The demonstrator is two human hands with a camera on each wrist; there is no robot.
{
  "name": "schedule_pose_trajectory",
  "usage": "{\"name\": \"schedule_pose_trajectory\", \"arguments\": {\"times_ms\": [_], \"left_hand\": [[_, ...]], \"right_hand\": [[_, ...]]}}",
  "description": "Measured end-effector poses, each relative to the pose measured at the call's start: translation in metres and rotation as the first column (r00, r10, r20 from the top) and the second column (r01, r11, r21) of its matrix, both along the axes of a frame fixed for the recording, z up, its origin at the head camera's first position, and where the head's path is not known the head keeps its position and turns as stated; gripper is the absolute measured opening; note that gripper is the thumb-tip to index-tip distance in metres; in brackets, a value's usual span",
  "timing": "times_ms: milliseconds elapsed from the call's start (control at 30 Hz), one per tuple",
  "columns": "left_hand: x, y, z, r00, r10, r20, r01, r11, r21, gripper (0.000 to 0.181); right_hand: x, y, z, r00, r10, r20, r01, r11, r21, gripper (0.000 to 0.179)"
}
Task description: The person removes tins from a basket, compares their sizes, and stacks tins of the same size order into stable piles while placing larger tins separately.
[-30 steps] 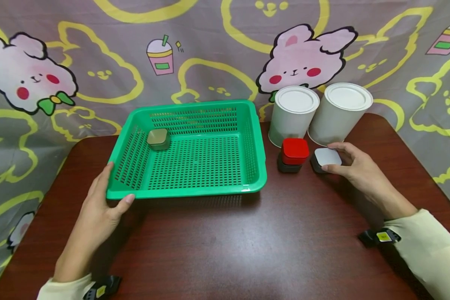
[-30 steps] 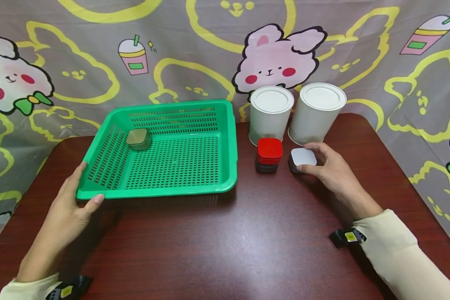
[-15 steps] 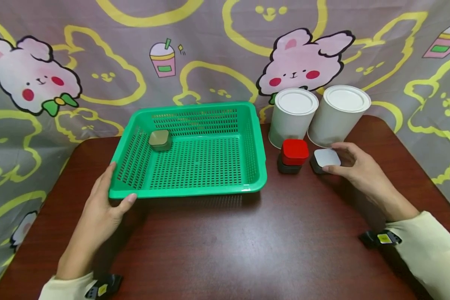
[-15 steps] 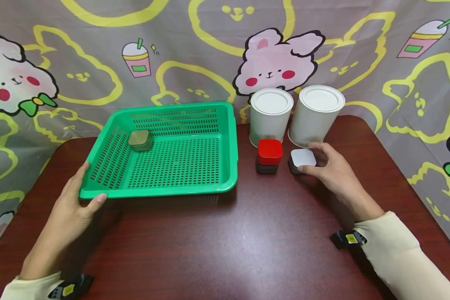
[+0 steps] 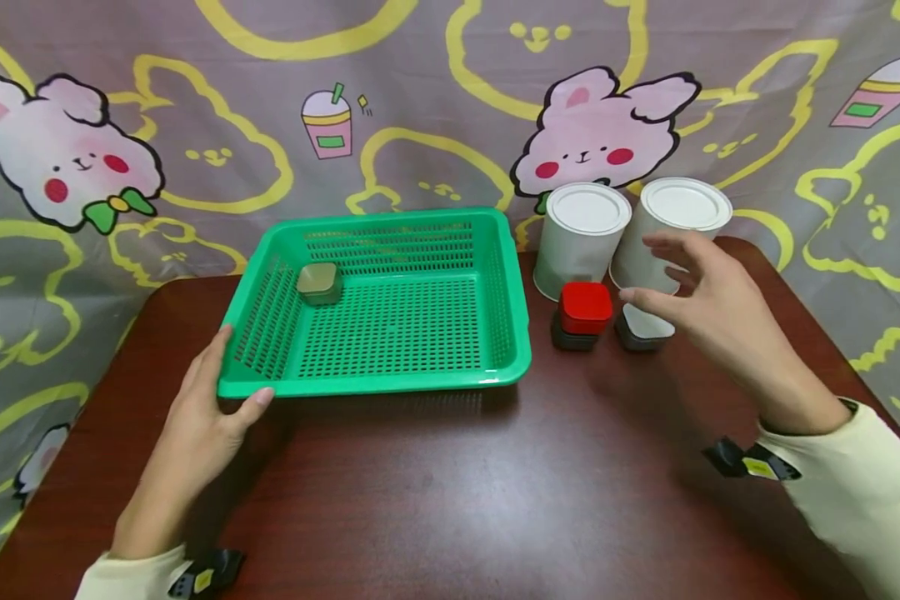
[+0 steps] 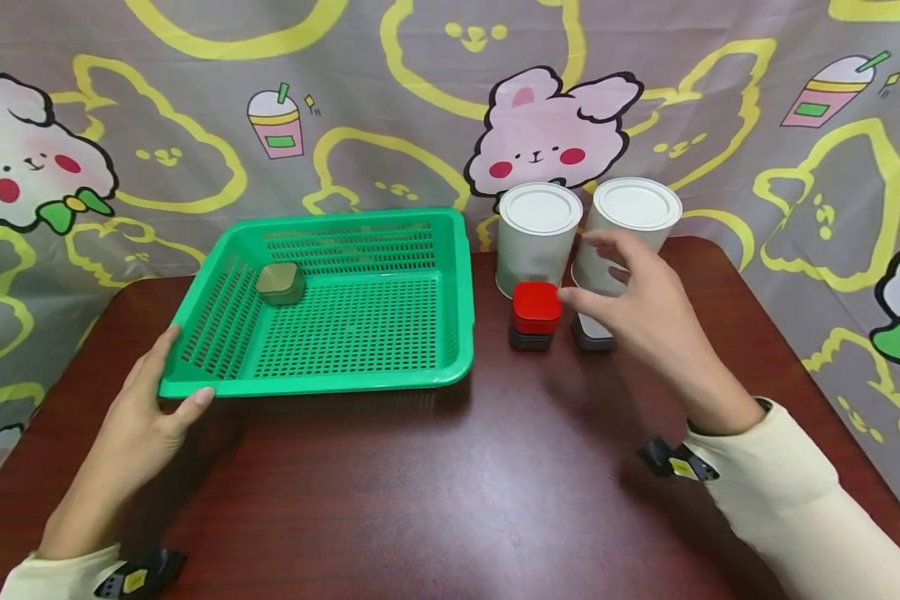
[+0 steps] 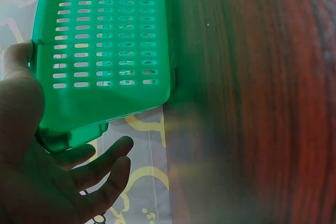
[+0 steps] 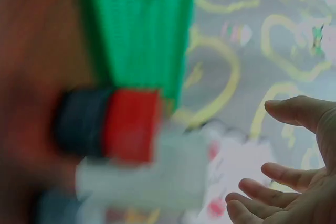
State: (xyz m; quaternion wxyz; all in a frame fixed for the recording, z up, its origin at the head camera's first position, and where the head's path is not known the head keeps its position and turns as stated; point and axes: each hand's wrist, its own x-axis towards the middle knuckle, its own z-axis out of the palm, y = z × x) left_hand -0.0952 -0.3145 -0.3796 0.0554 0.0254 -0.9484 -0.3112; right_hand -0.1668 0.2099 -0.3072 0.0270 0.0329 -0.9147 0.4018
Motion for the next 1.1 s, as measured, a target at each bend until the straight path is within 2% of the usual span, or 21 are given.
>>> {"name": "schedule_pose_trajectory", "arguments": {"times_ms": [167,333,633,867,1100], "left_hand": [[0.001,0.0,-0.002,1.0,0.003,0.003,-0.003,1.0,0.007,0.098],[0.0,0.001,-0.002,1.0,-0.011,-0.009,0.012,1.0,0.011,0.098],[0.001,0.001,-0.001,1.0,-0.003,-0.004,0.003,1.0,0.006,0.098],[0.003,0.0,-0.002,1.0,0.003,0.001,-0.003,1.0,0.013,0.098],[0.0,-0.001,-0.001,1.0,-0.012,-0.007,0.012,1.0,0.0,0.1]], "right_hand": [[-0.011,-0.052,0.031,0.989,0.142,-0.028,-0.144,0.985,-0.091,0.067],[-0.027,-0.093,0.044,0.967,0.249,-0.057,-0.254,0.96,-0.12,0.061],[-0.056,-0.145,0.048,0.94,0.34,-0.014,-0.337,0.927,-0.165,0.059],[-0.068,-0.183,0.048,0.918,0.396,0.015,-0.389,0.907,-0.16,0.06],[-0.076,-0.213,0.046,0.891,0.453,0.024,-0.439,0.874,-0.21,0.058]]}}
